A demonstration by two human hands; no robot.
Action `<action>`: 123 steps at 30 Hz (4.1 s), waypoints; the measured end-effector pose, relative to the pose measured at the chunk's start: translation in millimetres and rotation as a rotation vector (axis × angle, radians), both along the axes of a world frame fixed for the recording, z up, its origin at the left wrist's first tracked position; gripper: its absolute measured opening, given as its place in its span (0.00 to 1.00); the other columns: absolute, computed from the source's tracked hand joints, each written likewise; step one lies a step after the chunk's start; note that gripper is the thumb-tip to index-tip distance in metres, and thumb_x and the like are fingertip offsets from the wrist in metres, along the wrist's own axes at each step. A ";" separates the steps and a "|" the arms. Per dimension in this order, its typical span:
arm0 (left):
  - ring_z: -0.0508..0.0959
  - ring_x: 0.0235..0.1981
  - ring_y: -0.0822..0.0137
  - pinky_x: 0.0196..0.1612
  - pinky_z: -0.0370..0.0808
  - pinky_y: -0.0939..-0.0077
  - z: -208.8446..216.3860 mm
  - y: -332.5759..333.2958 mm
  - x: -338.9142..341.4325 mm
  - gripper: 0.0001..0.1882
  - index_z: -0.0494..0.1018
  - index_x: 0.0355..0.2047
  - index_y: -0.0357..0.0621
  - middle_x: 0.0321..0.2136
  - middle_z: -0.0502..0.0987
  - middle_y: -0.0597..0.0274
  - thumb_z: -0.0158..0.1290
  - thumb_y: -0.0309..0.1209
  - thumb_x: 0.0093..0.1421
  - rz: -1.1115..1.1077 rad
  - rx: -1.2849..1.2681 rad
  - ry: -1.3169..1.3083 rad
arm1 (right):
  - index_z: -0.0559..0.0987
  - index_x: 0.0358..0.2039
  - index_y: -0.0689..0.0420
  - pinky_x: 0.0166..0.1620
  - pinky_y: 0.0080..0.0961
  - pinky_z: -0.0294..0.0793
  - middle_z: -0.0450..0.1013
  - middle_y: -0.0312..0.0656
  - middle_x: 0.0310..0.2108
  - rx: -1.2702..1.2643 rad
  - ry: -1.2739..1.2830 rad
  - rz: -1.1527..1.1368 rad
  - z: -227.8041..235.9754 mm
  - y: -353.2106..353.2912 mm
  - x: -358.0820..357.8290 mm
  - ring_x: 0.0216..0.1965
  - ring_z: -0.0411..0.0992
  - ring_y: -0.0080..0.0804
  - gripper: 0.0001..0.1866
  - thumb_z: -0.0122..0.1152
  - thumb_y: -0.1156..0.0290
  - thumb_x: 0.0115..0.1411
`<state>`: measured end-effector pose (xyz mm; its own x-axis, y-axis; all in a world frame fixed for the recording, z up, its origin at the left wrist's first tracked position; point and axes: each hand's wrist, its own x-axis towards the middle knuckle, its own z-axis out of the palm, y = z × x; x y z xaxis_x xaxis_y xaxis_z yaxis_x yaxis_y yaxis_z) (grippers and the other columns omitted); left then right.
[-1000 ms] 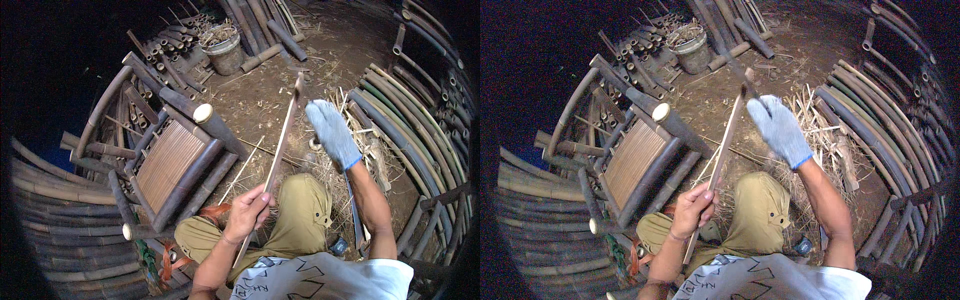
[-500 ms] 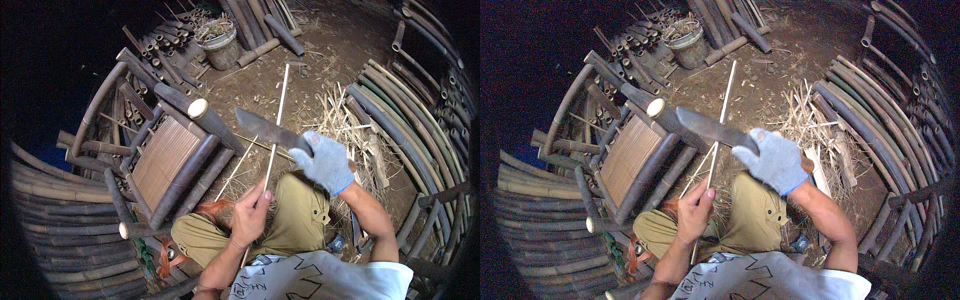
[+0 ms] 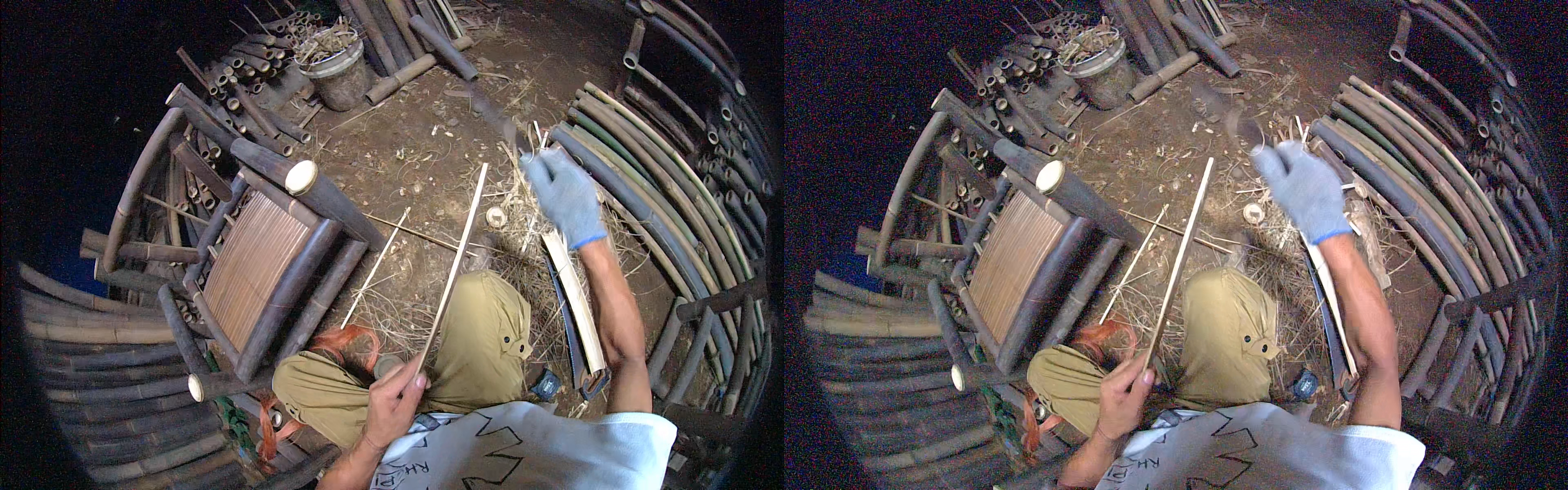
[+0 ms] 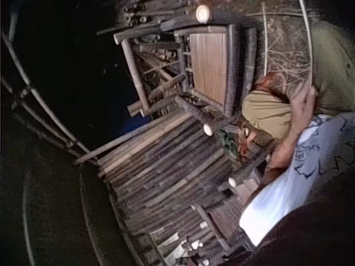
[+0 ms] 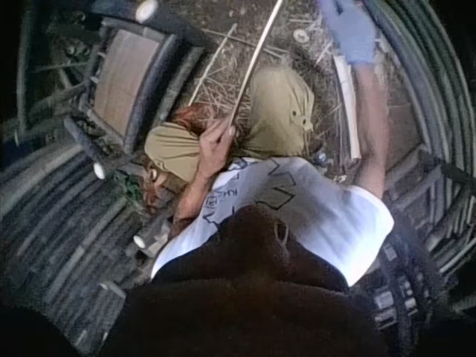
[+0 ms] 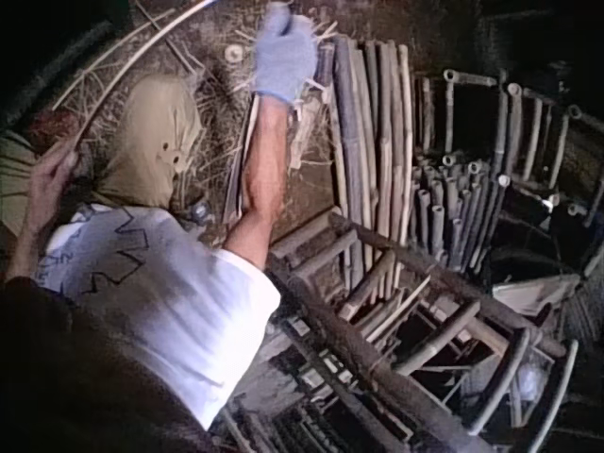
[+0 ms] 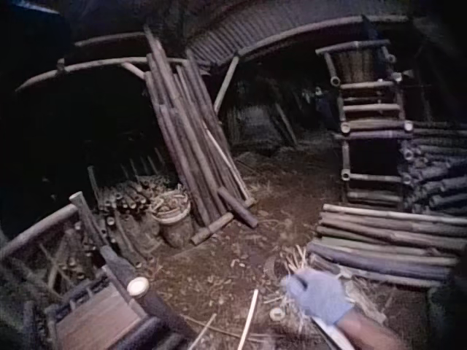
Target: The person shaves bamboo sticks with a large knife and fits them into the seat of a bamboo chair.
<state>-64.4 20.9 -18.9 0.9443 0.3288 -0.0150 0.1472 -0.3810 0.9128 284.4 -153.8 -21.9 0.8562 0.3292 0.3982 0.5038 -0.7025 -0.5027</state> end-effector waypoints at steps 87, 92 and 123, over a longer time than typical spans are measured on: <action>0.64 0.12 0.80 0.17 0.63 0.85 14.2 -20.7 32.8 0.23 0.64 0.65 0.40 0.18 0.69 0.67 0.42 0.36 0.73 -0.126 -0.541 0.173 | 0.76 0.43 0.58 0.36 0.42 0.75 0.72 0.47 0.25 0.311 -0.159 0.050 -24.3 -61.6 22.2 0.28 0.73 0.50 0.19 0.55 0.53 0.65; 0.69 0.21 0.77 0.24 0.69 0.80 8.7 -14.7 67.8 0.21 0.71 0.60 0.40 0.23 0.72 0.65 0.52 0.29 0.67 0.001 -0.083 -0.097 | 0.73 0.53 0.59 0.22 0.30 0.74 0.64 0.34 0.17 1.068 1.132 0.450 18.7 -42.8 -43.0 0.14 0.64 0.24 0.23 0.49 0.53 0.70; 0.80 0.32 0.53 0.38 0.77 0.62 52.0 75.8 112.6 0.21 0.76 0.51 0.45 0.34 0.76 0.50 0.57 0.21 0.55 0.253 1.084 -0.236 | 0.73 0.29 0.56 0.24 0.18 0.70 0.64 0.30 0.22 0.737 0.569 0.051 -43.5 -49.9 -30.1 0.23 0.64 0.16 0.12 0.57 0.62 0.66</action>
